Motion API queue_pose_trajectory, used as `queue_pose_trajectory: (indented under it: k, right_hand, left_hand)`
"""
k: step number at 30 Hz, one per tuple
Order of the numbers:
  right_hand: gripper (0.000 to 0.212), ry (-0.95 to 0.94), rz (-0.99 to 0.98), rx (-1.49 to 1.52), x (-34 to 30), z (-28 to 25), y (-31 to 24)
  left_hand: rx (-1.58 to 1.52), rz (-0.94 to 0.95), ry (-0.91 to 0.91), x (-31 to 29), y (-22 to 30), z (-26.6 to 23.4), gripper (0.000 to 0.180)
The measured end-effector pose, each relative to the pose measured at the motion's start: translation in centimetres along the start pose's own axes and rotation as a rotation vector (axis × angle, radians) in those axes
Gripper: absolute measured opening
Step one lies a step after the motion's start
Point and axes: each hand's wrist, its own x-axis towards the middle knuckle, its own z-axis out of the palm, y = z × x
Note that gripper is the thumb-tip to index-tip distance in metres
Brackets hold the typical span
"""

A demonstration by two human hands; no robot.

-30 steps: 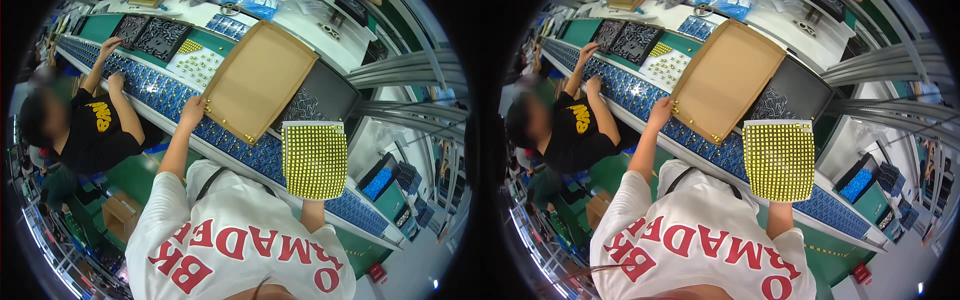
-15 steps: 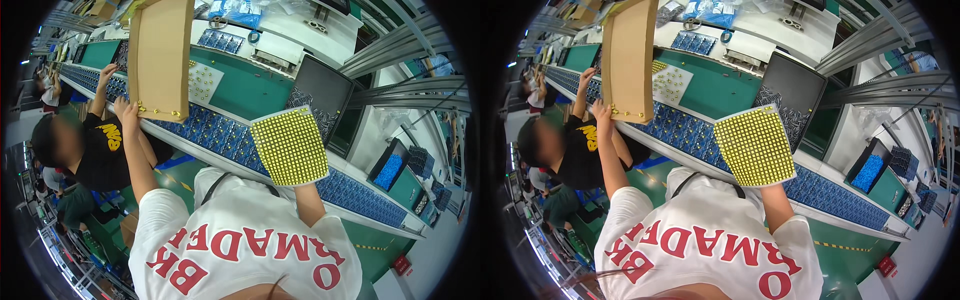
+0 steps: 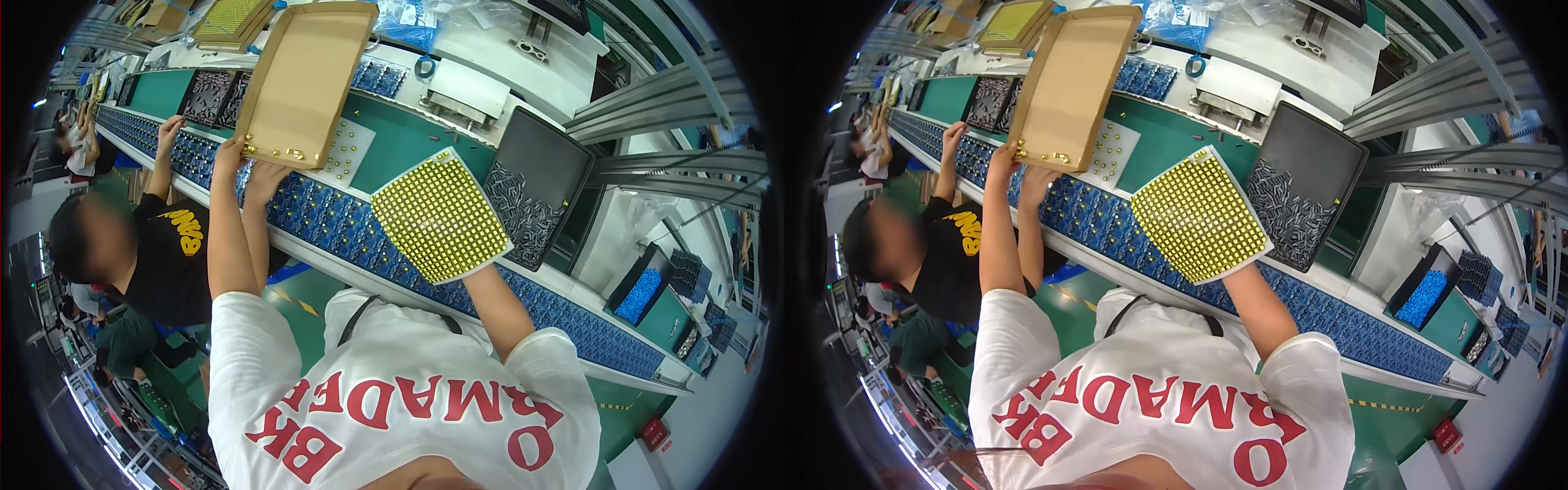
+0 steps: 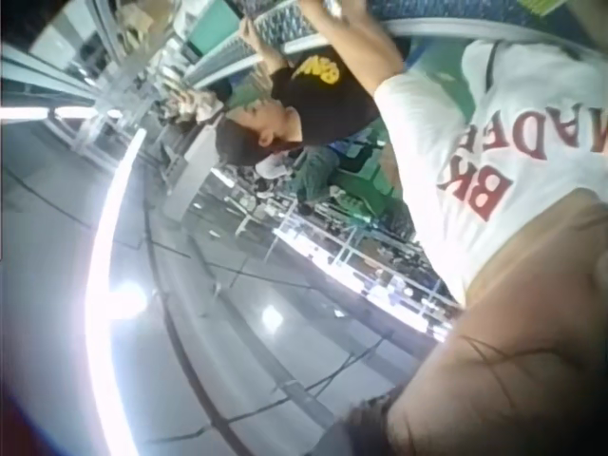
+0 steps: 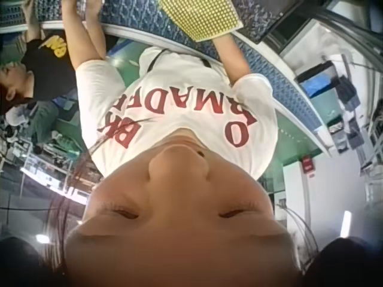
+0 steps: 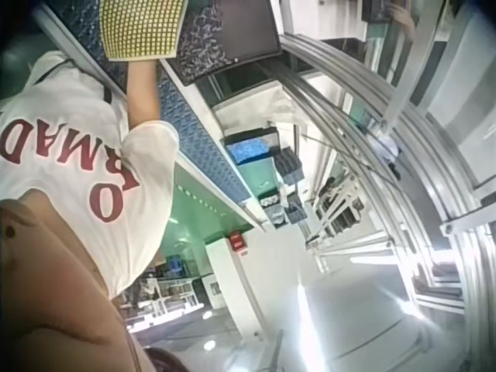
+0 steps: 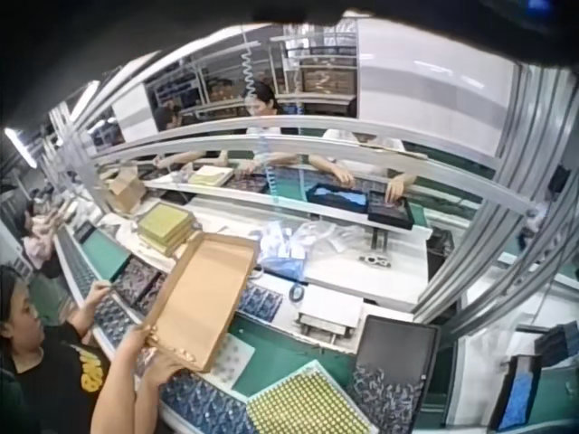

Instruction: Assembling small electronic components onto a grid and processing circuit boards on a production line.

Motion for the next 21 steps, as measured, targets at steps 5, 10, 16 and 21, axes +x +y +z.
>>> queue_pose_trajectory:
  k: [5,10,16,21]
  right_hand:
    - [0.046,0.016,0.024,0.018,3.4,0.3,0.8]
    - [0.048,-0.032,0.056,0.025,5.7,-1.6,0.8]
    - [0.054,-0.193,0.170,0.035,7.3,-2.8,1.7]
    - [0.052,0.013,0.133,0.170,6.3,-2.5,0.6]
  left_hand:
    - [0.336,0.077,0.106,1.8,0.7,-0.5,0.035]
    - [0.393,0.000,0.136,2.4,0.9,0.9,0.038]
    - [0.691,0.888,0.775,-0.2,-0.2,-0.8,0.039]
    - [0.377,0.496,-0.236,-18.5,8.1,14.8,0.037]
